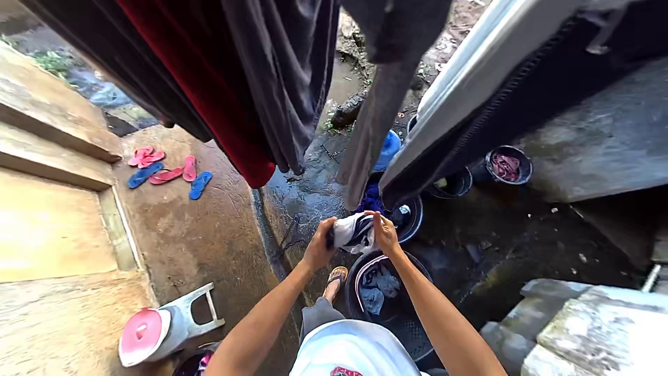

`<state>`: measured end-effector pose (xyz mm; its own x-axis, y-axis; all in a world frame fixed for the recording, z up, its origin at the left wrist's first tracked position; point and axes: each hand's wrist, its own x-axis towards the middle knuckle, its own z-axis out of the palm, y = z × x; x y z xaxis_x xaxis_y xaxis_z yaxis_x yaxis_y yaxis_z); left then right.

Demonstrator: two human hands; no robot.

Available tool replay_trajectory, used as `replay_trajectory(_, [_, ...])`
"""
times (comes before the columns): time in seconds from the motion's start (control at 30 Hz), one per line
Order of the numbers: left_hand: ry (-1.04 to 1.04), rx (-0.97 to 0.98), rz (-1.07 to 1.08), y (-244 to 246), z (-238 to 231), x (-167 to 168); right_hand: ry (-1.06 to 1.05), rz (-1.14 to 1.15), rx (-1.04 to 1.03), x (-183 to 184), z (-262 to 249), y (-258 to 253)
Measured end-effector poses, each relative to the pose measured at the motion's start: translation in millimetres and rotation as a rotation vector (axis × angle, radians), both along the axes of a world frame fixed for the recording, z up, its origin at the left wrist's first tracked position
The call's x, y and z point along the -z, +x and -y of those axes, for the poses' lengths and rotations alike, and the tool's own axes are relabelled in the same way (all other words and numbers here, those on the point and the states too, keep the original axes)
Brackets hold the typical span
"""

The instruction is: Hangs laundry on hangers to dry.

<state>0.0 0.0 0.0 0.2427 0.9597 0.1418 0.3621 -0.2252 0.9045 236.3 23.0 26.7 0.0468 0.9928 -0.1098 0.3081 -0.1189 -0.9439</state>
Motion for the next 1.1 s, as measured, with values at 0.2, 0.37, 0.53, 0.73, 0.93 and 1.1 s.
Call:
replay_trajectory(0.2, [-0.659, -0.095, 0.549, 99, 15, -7, -0.074, 0.515, 0.196, -57, 110, 103])
replay_trajectory(0.37, [-0.815, 0.208, 0.401, 126, 8, -19, -0.203, 0.522, 0.688, -141, 209, 220])
replay_trajectory(0.53, [-0.823, 0.179, 0.479, 156, -13, -60, -0.314, 0.754, 0.956, -179, 363, 316])
replay_trajectory(0.73, [-0.806, 0.565, 0.560, 259, 45, -208, -0.199, 0.740, 1.195, -216, 438, 294])
replay_trajectory(0.93, [-0.742, 1.100, 0.443, 358, 155, -294, 0.263, 0.452, 0.884, -202, 345, 192])
replay_trajectory(1.1, [-0.281, 1.123, 0.172, 381, 129, -270, 0.296, 0.087, 1.078, -177, 395, 246])
